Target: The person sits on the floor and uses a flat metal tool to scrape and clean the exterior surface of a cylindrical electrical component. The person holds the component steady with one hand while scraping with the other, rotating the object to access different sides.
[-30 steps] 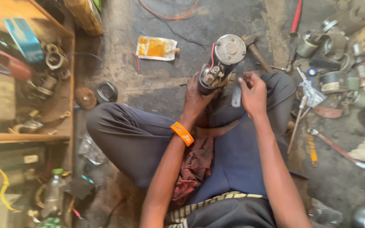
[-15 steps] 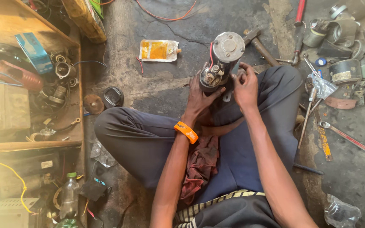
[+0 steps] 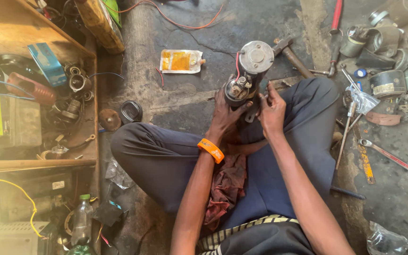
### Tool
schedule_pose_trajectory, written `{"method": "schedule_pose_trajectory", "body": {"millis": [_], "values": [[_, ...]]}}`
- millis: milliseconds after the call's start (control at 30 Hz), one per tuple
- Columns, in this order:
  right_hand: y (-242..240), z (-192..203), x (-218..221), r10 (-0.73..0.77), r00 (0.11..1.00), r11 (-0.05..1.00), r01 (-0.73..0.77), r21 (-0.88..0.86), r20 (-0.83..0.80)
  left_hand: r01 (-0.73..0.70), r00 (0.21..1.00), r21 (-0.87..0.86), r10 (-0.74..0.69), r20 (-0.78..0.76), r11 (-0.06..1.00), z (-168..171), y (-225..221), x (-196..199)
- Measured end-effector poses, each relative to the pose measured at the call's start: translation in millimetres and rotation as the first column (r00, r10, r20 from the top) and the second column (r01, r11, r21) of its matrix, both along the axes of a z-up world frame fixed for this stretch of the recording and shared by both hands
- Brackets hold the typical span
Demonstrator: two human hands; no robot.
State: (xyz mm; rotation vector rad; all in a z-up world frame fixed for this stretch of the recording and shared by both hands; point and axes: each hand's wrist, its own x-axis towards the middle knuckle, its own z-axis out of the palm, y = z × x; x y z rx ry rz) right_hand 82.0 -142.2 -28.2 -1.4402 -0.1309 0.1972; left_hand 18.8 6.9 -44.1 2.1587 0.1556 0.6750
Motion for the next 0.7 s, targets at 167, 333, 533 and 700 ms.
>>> {"method": "schedule_pose_trajectory", "body": {"millis": [167,333,533,700], "values": [[1.9,2.7,13.0,0.013,0.999,0.997,-0.01,0.083,-0.039,0.013,1.0,-0.042,-0.012,0.017,0.999,6.9,-1.3,-2.6],[-3.1,1.2,5.3,0.08,0.992,0.99,-0.068,0.126,-0.096,0.016,1.0,-0.032,-0.016,-0.003,0.999,7.8,-3.4,-4.4],[0.9,4.6,6.7,-0.007,0.998,1.0,0.007,0.007,-0.064,-0.023,0.999,-0.11,0.02,-0.033,0.994,10.1,-0.8,-2.8],[-5.2,7.8,3.0,0.03,0.997,1.0,-0.031,-0.004,-0.072,-0.038,0.999,-0.071,0.039,0.012,0.997,11.2,-4.2,-4.9]]}}
